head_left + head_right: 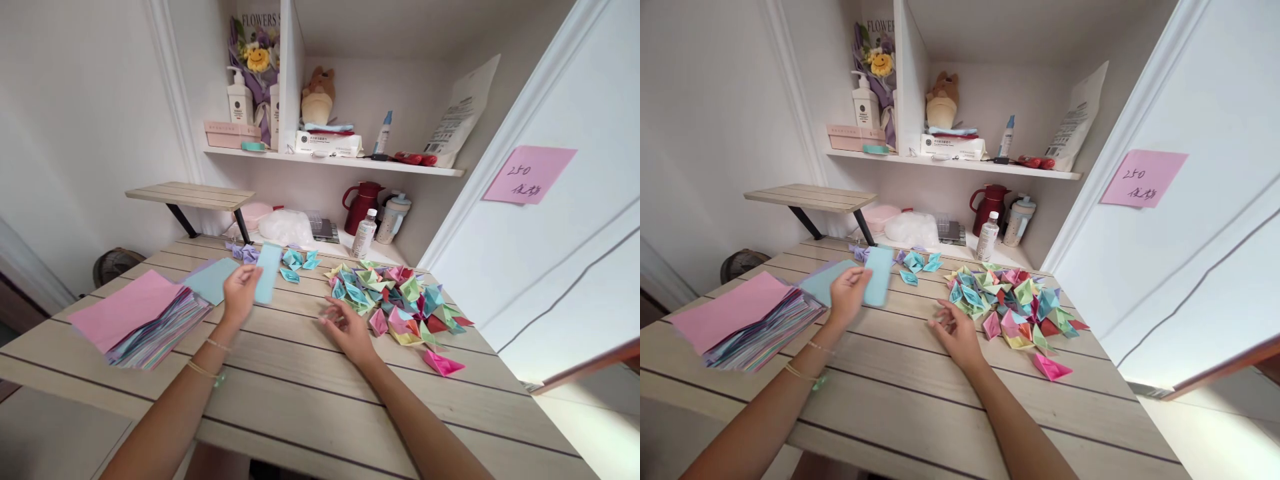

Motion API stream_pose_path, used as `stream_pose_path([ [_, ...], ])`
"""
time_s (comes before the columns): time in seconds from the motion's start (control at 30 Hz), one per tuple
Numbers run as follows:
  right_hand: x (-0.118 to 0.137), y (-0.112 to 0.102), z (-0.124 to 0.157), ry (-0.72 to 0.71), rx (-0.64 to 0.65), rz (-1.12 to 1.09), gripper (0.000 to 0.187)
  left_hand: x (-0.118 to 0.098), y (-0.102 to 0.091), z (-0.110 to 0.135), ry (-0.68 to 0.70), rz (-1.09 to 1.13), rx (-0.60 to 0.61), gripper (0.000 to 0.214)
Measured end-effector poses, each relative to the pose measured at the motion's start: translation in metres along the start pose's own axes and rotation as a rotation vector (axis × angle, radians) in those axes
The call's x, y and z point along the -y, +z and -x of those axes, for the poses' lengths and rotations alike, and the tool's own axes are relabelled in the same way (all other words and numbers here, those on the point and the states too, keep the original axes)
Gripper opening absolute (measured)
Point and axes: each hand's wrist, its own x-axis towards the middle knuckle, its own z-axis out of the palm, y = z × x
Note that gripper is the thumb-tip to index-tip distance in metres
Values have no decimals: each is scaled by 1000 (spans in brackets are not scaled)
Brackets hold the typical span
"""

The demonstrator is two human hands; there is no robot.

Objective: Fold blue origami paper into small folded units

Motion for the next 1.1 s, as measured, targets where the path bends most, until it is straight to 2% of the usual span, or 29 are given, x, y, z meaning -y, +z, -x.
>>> stream_pose_path([
  [0.1,4,-2,0,73,-46,-241,65,1,24,28,-193,261,278,38],
  [0.17,4,-4,0,145,26,-421,61,6,33,39,-258,333,395,36],
  [0.23,0,-7,0,230,113,-537,51,11,36,43,-289,317,451,34],
  [0.3,-6,-9,-1,284,129,-557,45,14,34,41,-299,264,549,33],
  [0.37,-13,-12,-2,292,77,-506,44,14,31,36,-305,211,667,36],
  [0.43,-18,-14,-4,289,42,-449,46,16,28,31,-316,168,725,40],
  [0.57,-21,-16,-6,298,104,-537,51,22,29,26,-361,177,703,40],
  [0.7,-16,-13,-4,347,131,-684,46,25,30,25,-437,373,583,36],
  [0.77,-13,-8,-3,358,101,-697,42,21,31,26,-517,475,571,42],
  [0.83,-11,-3,-2,333,60,-676,44,14,32,29,-597,573,618,56],
  [0.9,-8,2,0,266,57,-612,47,7,35,35,-621,627,652,61],
  [0.97,-5,5,2,178,98,-471,46,2,37,43,-602,659,679,57],
  [1.03,-2,7,5,76,141,-262,43,1,39,50,-608,666,627,54],
  [1.1,3,7,9,-36,169,-78,43,2,41,54,-636,638,559,64],
])
